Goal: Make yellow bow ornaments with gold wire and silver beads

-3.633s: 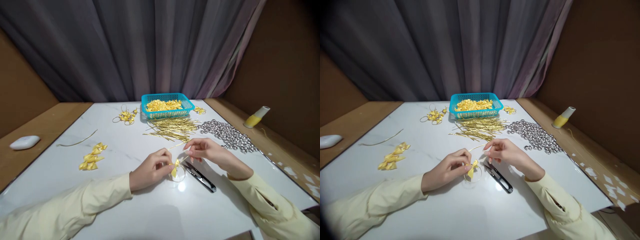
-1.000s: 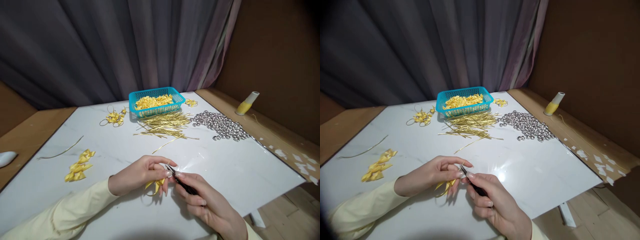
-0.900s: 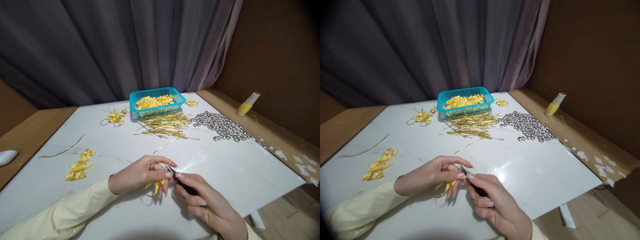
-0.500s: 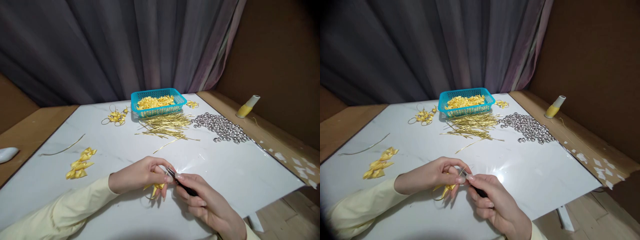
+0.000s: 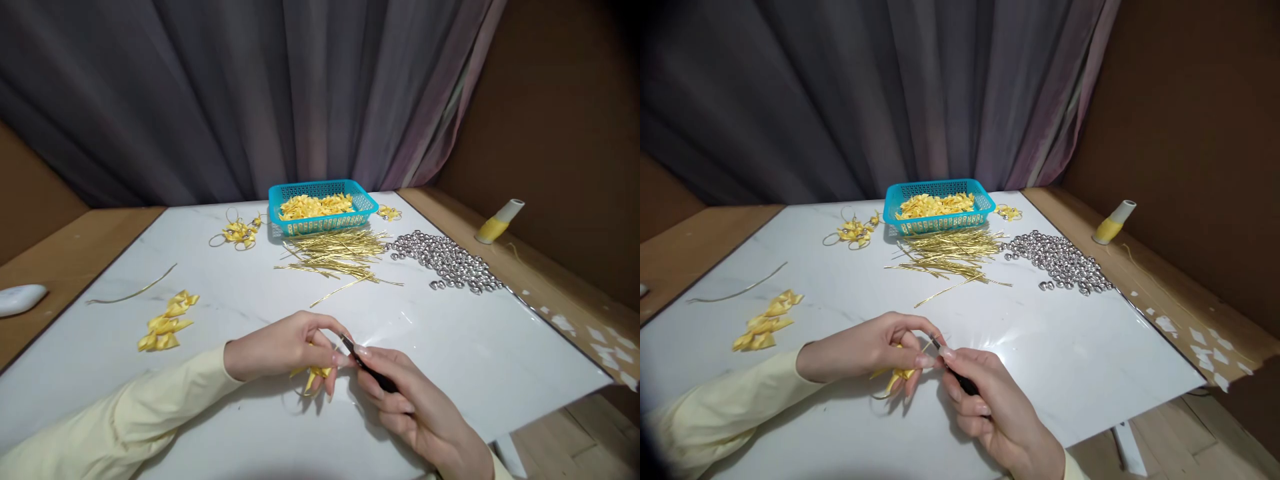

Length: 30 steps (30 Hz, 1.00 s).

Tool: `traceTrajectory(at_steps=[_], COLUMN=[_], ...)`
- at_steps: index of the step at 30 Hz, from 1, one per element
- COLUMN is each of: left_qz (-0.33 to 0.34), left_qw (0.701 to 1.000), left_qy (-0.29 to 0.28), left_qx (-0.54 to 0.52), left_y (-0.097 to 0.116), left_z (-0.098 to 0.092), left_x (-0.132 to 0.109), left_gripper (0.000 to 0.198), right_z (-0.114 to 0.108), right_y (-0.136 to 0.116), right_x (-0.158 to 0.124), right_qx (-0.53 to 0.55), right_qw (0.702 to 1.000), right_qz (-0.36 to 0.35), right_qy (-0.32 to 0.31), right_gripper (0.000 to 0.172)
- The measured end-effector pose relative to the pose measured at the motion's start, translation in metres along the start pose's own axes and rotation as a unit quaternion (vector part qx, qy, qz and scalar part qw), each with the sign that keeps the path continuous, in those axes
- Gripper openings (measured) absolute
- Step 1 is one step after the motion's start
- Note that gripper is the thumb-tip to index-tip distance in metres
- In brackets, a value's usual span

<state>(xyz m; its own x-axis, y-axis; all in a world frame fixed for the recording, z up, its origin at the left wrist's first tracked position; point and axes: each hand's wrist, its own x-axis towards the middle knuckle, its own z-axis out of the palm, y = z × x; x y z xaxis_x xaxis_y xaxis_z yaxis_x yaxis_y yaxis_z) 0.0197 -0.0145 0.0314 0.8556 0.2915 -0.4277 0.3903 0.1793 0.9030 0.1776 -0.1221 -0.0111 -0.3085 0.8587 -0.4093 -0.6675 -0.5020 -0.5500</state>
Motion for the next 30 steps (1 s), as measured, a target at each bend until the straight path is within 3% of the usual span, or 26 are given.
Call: traceTrajectory(at_steps=[8,30], left_qz=[0.021,0.03], left_qw=[1.0,1.0], left_qy=[0.009,0.002], left_qx=[-0.002,-0.002], left_y=[-0.0008,-0.0043], left_z=[-0.0025,-0.0005], left_x=[0.0008,0.0012], left_gripper=[0.02,0.021], right_z=[-0.0022,-0.0023], right_y=[0.0018,0.0039], right_x=[-0.0004,0.0016], right_qx=[-0.004,0.008], right_qw=[0.999,0.999], right_qz=[-0.013,-0.015], right_qy=[0.036,0.029], right_gripper=[0.017,0.015])
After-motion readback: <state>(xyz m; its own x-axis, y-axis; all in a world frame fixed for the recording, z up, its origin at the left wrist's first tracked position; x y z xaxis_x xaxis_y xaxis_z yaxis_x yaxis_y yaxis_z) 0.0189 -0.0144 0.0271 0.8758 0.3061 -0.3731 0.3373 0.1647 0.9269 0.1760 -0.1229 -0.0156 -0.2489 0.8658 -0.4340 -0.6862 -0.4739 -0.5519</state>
